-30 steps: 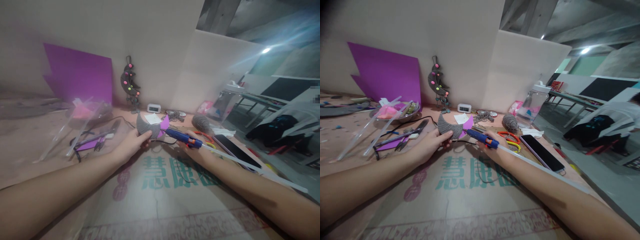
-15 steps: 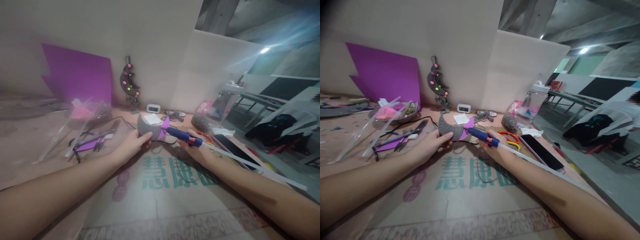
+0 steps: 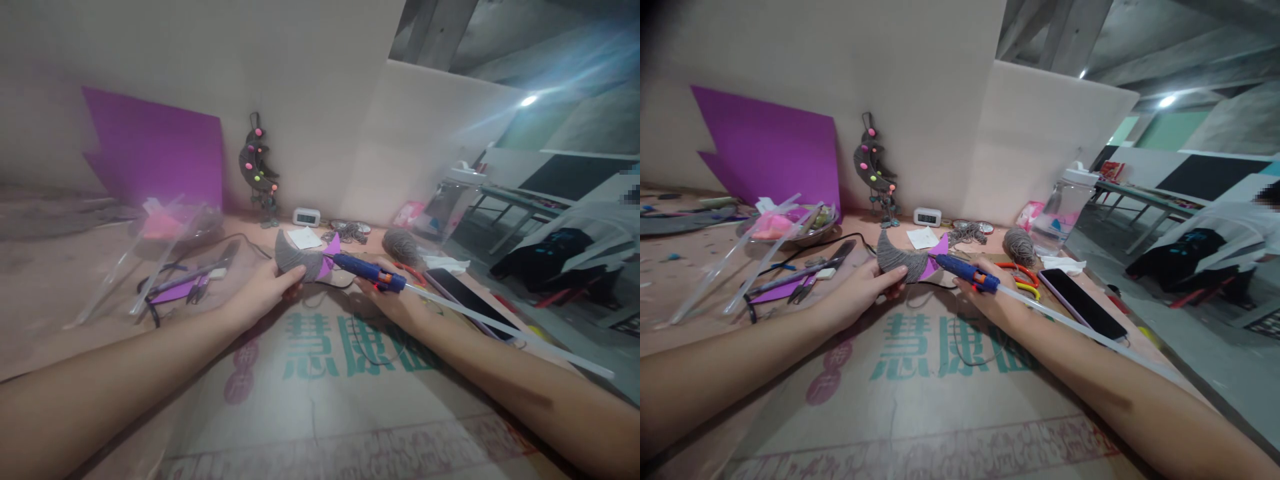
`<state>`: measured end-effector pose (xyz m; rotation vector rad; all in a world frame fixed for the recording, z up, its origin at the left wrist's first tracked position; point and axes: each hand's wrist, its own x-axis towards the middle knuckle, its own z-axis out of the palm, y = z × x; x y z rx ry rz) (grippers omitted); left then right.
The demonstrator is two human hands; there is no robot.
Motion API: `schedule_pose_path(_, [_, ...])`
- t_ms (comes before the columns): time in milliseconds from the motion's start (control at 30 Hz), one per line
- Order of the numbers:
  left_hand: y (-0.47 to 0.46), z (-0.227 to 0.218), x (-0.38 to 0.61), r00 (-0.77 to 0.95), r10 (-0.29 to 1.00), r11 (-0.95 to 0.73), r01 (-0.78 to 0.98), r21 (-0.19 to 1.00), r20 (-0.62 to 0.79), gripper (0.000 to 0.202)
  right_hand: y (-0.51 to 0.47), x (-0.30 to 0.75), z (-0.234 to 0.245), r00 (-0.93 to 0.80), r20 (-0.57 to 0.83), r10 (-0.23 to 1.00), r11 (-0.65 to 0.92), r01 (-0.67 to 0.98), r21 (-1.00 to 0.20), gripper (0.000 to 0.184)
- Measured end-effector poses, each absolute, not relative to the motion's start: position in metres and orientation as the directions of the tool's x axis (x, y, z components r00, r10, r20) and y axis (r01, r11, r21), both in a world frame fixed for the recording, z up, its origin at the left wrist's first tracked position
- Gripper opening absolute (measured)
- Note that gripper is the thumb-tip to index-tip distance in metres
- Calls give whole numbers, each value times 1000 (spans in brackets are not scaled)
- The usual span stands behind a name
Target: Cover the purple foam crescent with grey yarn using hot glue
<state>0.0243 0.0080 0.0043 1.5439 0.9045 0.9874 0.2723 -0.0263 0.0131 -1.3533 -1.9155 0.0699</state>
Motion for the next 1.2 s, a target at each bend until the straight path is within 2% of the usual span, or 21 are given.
schedule_pose_path(133, [8, 3, 24, 374, 918, -163, 52, 985, 132, 30, -27, 271, 13, -106, 550, 829, 403, 795, -454, 25])
schedule_pose_path(400, [10, 7, 24, 364, 925, -138, 51, 989, 110, 33, -32, 268, 19, -60, 551, 833, 421, 715, -558, 22])
schedule_pose_path(633, [11, 2, 24, 361, 927, -125, 46, 991, 100, 33, -37, 264, 25, -87, 578, 811, 425, 767, -480, 19])
schedule_pose_path(867, [9, 4, 24, 375, 916, -174, 46, 984, 144, 33, -35, 265, 24, -132, 577, 806, 466, 742, -482, 17])
schedule_pose_path(1033, [9, 3, 24, 367, 913, -225, 85, 971, 179, 33, -32, 267, 21, -130, 585, 800, 446, 781, -437, 19])
schedule_pose_path(1200, [6, 8, 26, 359, 918, -216, 95, 972, 169, 32, -30, 267, 18, -124, 586, 801, 448, 774, -448, 20])
